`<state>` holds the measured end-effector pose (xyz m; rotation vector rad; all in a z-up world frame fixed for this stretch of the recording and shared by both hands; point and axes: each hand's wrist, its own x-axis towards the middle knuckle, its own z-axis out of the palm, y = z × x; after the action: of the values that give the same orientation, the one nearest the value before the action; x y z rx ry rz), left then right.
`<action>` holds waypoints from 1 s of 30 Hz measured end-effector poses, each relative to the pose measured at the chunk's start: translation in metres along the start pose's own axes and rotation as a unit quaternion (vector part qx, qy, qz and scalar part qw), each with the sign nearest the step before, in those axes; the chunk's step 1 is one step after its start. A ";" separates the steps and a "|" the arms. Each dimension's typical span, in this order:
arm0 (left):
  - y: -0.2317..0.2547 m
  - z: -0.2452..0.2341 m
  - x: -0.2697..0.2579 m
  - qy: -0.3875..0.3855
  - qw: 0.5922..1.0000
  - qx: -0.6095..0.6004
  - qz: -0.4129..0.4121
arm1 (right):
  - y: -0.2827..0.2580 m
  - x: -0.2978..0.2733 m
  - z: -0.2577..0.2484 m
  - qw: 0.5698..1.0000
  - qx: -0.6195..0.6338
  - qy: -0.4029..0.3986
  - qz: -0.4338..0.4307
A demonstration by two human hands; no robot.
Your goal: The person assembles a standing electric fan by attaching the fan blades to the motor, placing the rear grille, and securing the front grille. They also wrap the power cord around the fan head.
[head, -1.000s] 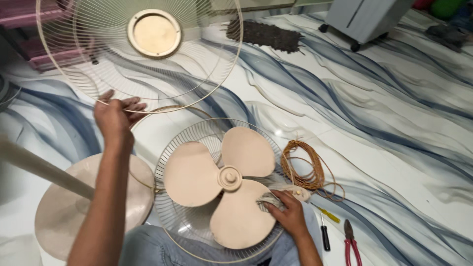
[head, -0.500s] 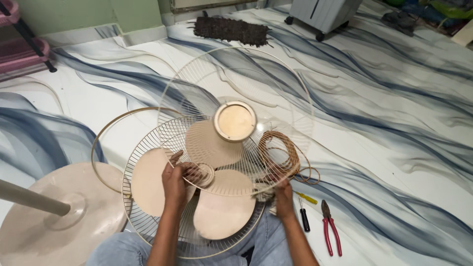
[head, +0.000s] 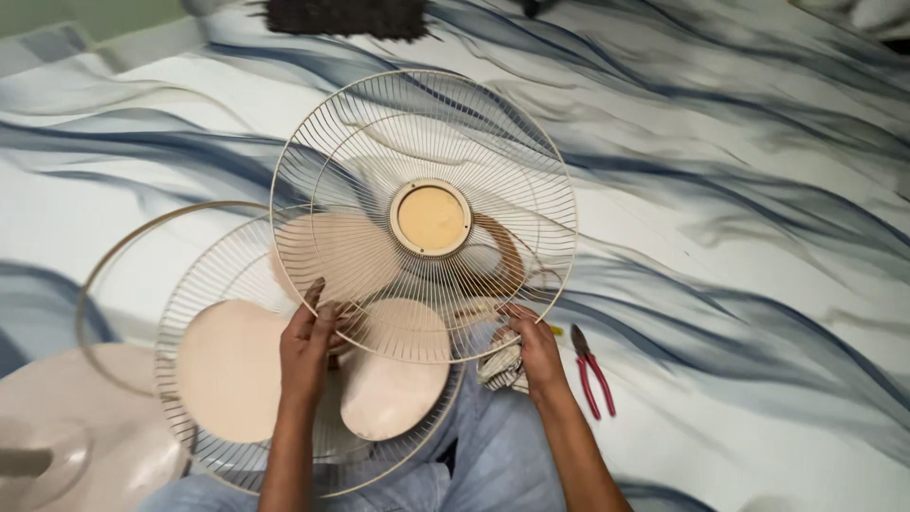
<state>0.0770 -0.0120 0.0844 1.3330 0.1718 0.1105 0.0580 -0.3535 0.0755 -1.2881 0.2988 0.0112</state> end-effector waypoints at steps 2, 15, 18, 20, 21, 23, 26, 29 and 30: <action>-0.003 0.004 0.001 0.000 0.998 0.056 -0.012 | 0.004 -0.005 -0.021 0.999 0.008 0.037 0.024; 0.005 0.008 -0.010 -0.047 0.990 0.091 0.098 | 0.093 -0.016 -0.192 0.938 0.122 0.325 -0.021; 0.011 0.010 -0.014 -0.036 0.990 0.105 0.092 | 0.121 -0.003 -0.209 0.917 0.171 0.361 -0.019; 0.016 0.012 -0.017 -0.030 0.990 0.114 0.083 | 0.133 0.008 -0.215 0.898 0.208 0.388 -0.020; 0.020 0.012 -0.019 -0.023 0.988 0.131 0.076 | 0.137 0.014 -0.217 0.893 0.218 0.394 -0.018; 0.024 0.014 -0.022 -0.007 0.984 0.165 0.063 | 0.141 0.027 -0.220 0.883 0.236 0.404 -0.013; 0.026 0.018 -0.022 -0.012 0.987 0.141 0.074 | 0.142 0.042 -0.225 0.866 0.276 0.417 0.017; 0.026 0.018 -0.022 -0.006 0.988 0.139 0.063 | 0.144 0.050 -0.227 0.853 0.311 0.419 0.023; 0.025 0.018 -0.022 -0.006 0.988 0.140 0.061 | 0.144 0.054 -0.226 0.850 0.324 0.415 0.016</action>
<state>0.0596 -0.0271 0.1143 1.6237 0.0981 0.1872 0.0366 -0.5353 -0.1279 -0.5407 0.9783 -0.5905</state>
